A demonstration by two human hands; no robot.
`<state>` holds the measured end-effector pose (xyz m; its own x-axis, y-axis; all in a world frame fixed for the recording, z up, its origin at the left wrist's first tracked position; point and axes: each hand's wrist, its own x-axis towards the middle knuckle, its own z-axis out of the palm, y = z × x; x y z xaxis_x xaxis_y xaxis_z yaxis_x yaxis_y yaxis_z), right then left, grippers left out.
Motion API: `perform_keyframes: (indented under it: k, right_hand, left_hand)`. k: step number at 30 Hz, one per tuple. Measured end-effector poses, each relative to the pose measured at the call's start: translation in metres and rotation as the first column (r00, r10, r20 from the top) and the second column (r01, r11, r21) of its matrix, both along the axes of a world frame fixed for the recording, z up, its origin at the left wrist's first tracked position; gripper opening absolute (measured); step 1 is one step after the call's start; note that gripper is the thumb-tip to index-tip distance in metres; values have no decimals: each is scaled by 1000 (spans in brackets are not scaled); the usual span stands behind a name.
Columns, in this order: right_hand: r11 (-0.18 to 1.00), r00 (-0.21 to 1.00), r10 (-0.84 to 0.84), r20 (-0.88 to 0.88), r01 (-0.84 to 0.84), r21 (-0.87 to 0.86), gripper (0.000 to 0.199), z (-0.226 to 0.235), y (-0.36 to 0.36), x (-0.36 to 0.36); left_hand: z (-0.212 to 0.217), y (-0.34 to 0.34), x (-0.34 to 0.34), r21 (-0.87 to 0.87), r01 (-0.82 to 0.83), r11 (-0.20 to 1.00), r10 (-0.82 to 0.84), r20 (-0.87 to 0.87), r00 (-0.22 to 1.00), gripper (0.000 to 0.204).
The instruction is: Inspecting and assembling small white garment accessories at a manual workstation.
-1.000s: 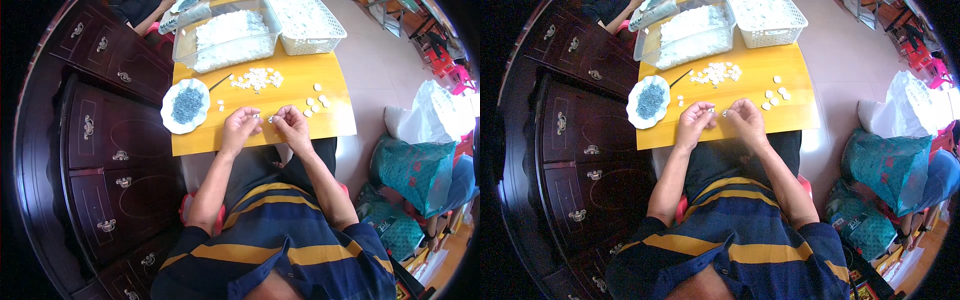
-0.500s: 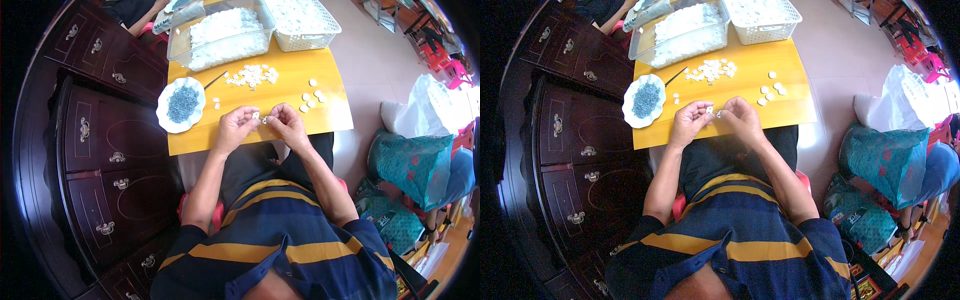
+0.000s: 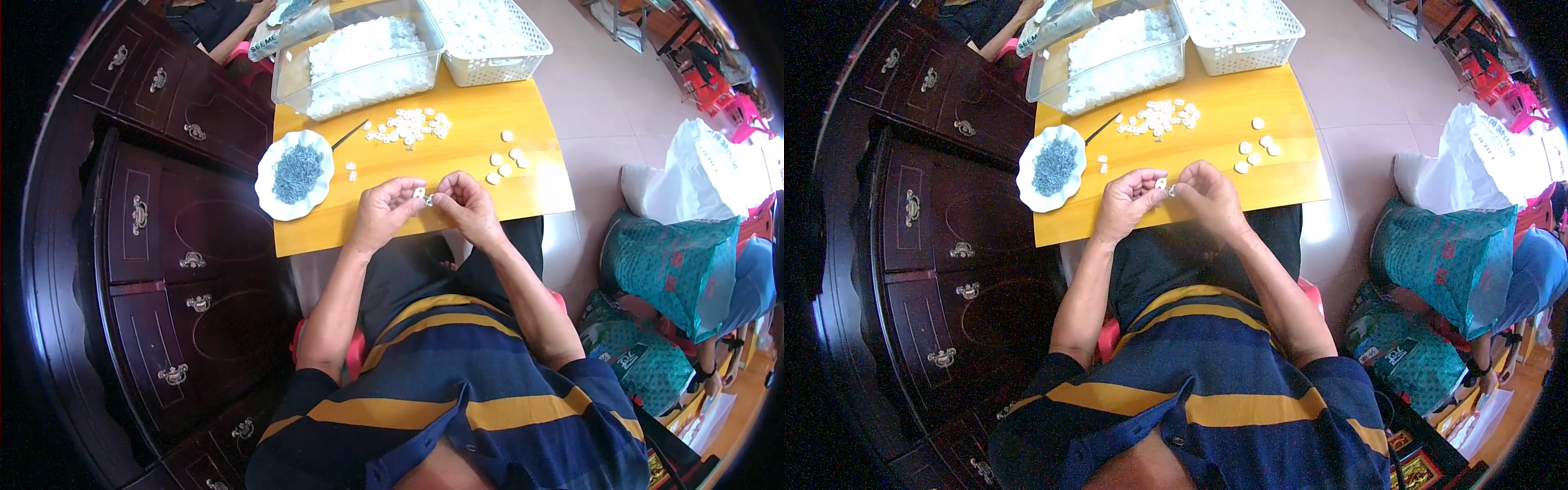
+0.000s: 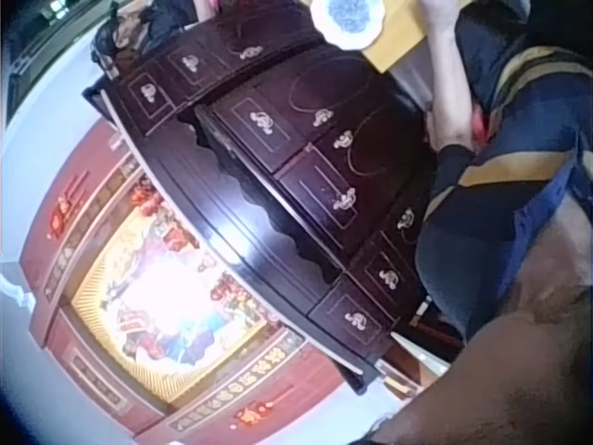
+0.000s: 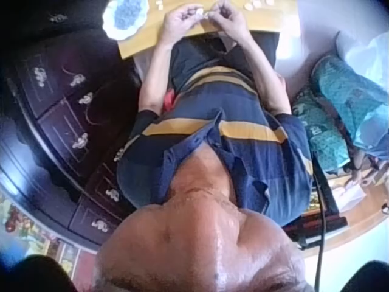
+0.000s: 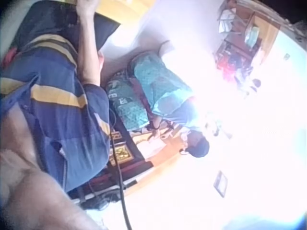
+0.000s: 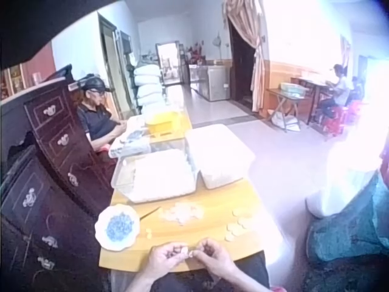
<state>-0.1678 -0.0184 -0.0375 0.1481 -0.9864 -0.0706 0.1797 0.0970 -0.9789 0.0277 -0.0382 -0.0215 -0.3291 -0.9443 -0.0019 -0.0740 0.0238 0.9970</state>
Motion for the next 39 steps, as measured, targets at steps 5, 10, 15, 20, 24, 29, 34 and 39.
perform_keyframes:
  k: [5, 10, 15, 20, 24, 29, 34, 39]
  right_hand:
    - [1000, 1000, -1, -26, 1, 3, 8, 3, 0, 0]
    - [1000, 1000, -1, -7, 1, 29, 9, 0, 0, 0]
    - [1000, 1000, -1, -9, 1, 15, 9, 0, 1, 0]
    - [999, 1000, -2, 9, 2, 39, 9, 1, 1, 2]
    - [999, 998, -15, 65, 12, 52, 10, 2, 2, 3]
    - [998, 995, -16, 96, 10, 64, 11, 7, 2, 5]
    - [992, 981, -90, 172, 72, 103, 14, 4, 2, 10]
    - [979, 946, -196, 258, 176, 99, 15, 6, 3, 22]
  left_hand:
    - [-1, 0, 0, -10, -3, 1000, 3, 22, 1000, 28]
    - [-3, -1, 1, -9, 9, 1000, -8, 26, 1000, 27]
    - [-9, -1, 1, -24, 6, 1000, -5, 25, 1000, 26]
    - [-10, -1, -1, -26, 24, 999, -22, 55, 998, 25]
    - [-7, -2, -2, -14, 27, 1000, -26, 58, 998, 25]
    - [0, -3, -3, -27, 44, 999, -42, 65, 997, 25]
    - [2, -5, -4, -134, 57, 989, -31, 184, 982, 30]
    - [27, 7, -25, -409, 16, 912, 154, 381, 912, 37]
